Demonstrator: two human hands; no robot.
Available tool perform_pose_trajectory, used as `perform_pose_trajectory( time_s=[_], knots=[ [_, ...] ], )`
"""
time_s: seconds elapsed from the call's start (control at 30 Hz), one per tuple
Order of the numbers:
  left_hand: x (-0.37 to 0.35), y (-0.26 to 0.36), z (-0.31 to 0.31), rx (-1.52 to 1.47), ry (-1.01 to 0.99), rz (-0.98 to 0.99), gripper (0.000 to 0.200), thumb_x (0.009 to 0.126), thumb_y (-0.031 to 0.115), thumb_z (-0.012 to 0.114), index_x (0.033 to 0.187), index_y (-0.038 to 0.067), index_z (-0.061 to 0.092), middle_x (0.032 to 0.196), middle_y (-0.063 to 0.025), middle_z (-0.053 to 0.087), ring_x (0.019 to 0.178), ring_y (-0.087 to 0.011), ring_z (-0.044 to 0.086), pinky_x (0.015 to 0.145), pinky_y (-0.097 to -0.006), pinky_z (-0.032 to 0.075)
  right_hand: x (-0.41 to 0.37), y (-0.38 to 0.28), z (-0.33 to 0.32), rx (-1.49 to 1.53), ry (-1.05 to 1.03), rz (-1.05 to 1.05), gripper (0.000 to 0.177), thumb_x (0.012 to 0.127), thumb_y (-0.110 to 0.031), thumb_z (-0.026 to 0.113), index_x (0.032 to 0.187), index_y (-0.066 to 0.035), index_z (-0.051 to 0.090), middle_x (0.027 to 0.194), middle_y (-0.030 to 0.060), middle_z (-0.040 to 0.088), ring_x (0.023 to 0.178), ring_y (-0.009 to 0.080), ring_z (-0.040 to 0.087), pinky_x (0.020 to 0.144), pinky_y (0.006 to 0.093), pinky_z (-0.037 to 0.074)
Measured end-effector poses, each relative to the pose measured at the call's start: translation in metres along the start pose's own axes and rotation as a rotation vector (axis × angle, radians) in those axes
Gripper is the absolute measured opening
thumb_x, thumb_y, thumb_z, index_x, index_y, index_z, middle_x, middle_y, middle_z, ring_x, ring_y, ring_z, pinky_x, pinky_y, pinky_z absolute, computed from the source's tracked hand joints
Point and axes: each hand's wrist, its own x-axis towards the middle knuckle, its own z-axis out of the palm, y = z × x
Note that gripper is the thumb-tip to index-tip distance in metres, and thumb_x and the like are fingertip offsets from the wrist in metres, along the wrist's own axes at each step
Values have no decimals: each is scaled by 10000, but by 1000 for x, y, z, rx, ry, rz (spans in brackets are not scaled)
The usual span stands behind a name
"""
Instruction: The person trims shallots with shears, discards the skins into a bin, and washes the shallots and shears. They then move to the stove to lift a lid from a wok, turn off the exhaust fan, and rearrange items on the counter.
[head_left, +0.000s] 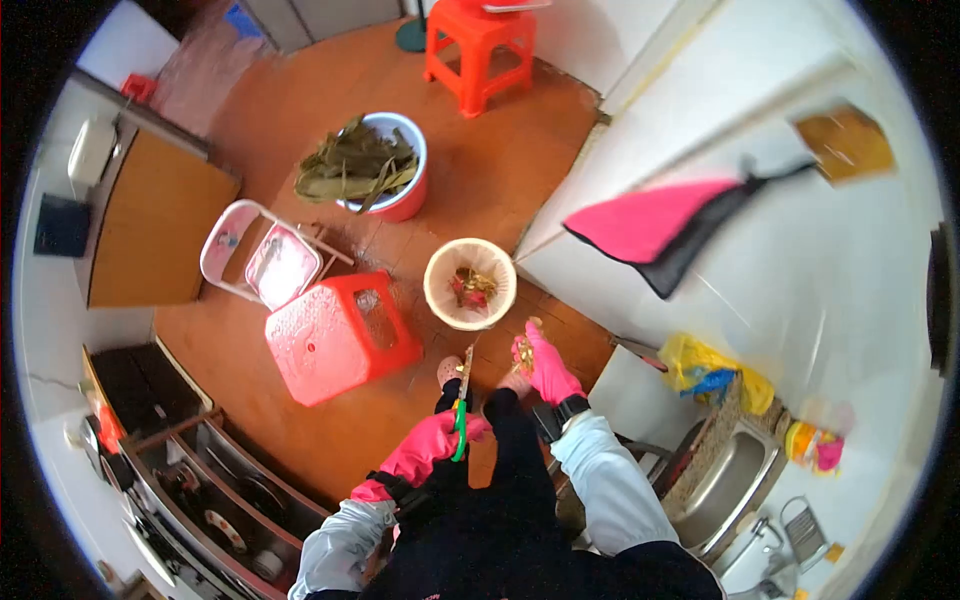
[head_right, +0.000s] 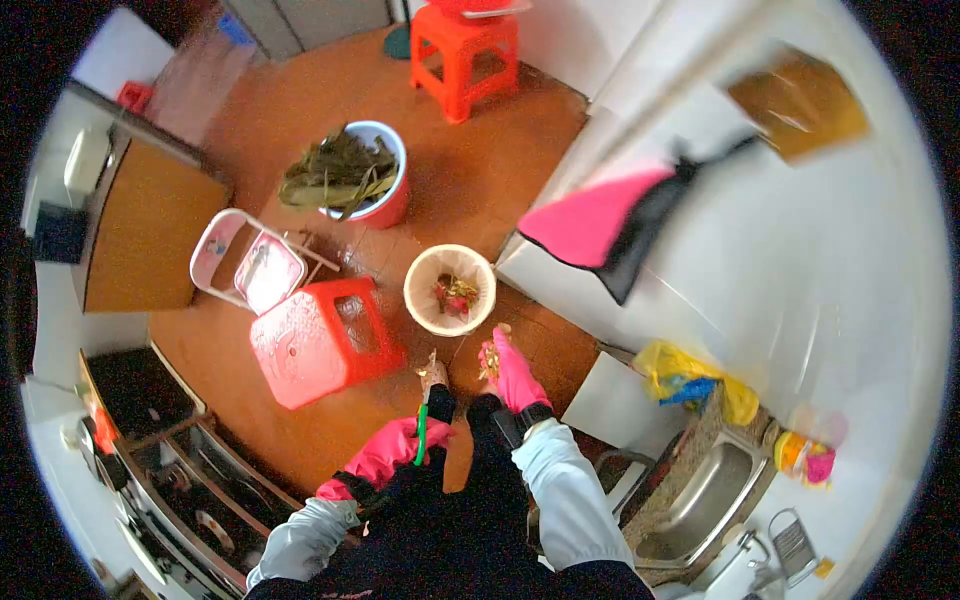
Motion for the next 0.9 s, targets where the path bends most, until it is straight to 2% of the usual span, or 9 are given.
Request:
perform_pose_trajectory(
  time_s=[0.1, 0.37, 0.43, 0.47, 0.5, 0.57, 0.63, 0.73, 0.9],
  knots=[
    [9, -19, -24, -73, 112, -27, 390, 942, 411, 561, 1143, 89, 649, 972, -47, 664, 835, -139, 600, 685, -280, 491, 45, -11, 26, -125, 1, -21, 450, 903, -573, 516, 885, -129, 589, 672, 11, 602, 498, 120, 536, 396, 259, 381],
    [41, -40, -34, -339, 246, 29, 370, 959, 378, 542, 1152, 78, 642, 1035, -59, 654, 959, -165, 620, 787, -281, 486, 167, -3, 51, -255, 41, -67, 386, 915, -494, 554, 843, -117, 599, 668, 4, 591, 508, 122, 536, 451, 245, 432],
    [53, -45, -36, -331, 298, 83, 395, 959, 388, 532, 1165, 66, 636, 981, -62, 673, 685, -121, 581, 619, -264, 490, 192, 2, 53, -254, 21, -72, 373, 915, -493, 555, 861, -127, 600, 677, -4, 594, 515, 114, 538, 457, 247, 437],
    [59, -49, -39, -347, 296, 71, 395, 959, 388, 532, 1165, 66, 636, 981, -62, 673, 685, -121, 581, 619, -264, 490, 203, 4, 51, -240, -1, -95, 361, 914, -491, 556, 878, -136, 602, 687, -13, 596, 523, 106, 540, 463, 248, 441],
    [65, -53, -41, -307, 291, 63, 392, 962, 385, 528, 1165, 67, 636, 970, -61, 675, 677, -120, 581, 615, -262, 488, 213, 7, 49, -303, 28, -61, 416, 912, -498, 552, 1076, -116, 582, 897, 34, 621, 726, 141, 592, 584, 279, 494],
    [75, -52, -48, -278, 290, 50, 389, 964, 381, 524, 1166, 69, 636, 960, -61, 677, 670, -120, 581, 611, -260, 485, 210, -5, 67, -358, 40, -77, 476, 911, -497, 552, 1181, -106, 525, 1042, 61, 580, 874, 177, 569, 674, 311, 502],
    [80, -45, -55, -352, 283, -66, 376, 959, 385, 538, 1130, 68, 648, 988, -70, 653, 957, -154, 624, 715, -276, 490, 229, -4, 62, -466, -8, -74, 656, 916, -485, 548, 1376, -54, 365, 1350, 117, 415, 1194, 282, 437, 893, 400, 479],
    [95, -65, -62, -336, 279, -67, 382, 954, 394, 545, 1128, 71, 650, 967, -65, 657, 884, -148, 626, 662, -280, 489, 266, 14, 48, -394, 84, -60, 644, 923, -456, 548, 1367, -27, 363, 1377, 133, 392, 1215, 302, 431, 893, 411, 488],
    [98, -64, -71, -385, 296, -40, 391, 946, 406, 553, 1139, 80, 647, 941, -58, 661, 744, -135, 596, 620, -272, 472, 287, 31, 26, -315, 67, -131, 451, 931, -368, 567, 1213, -19, 524, 1112, 110, 607, 1016, 221, 588, 814, 386, 524]
  ],
)
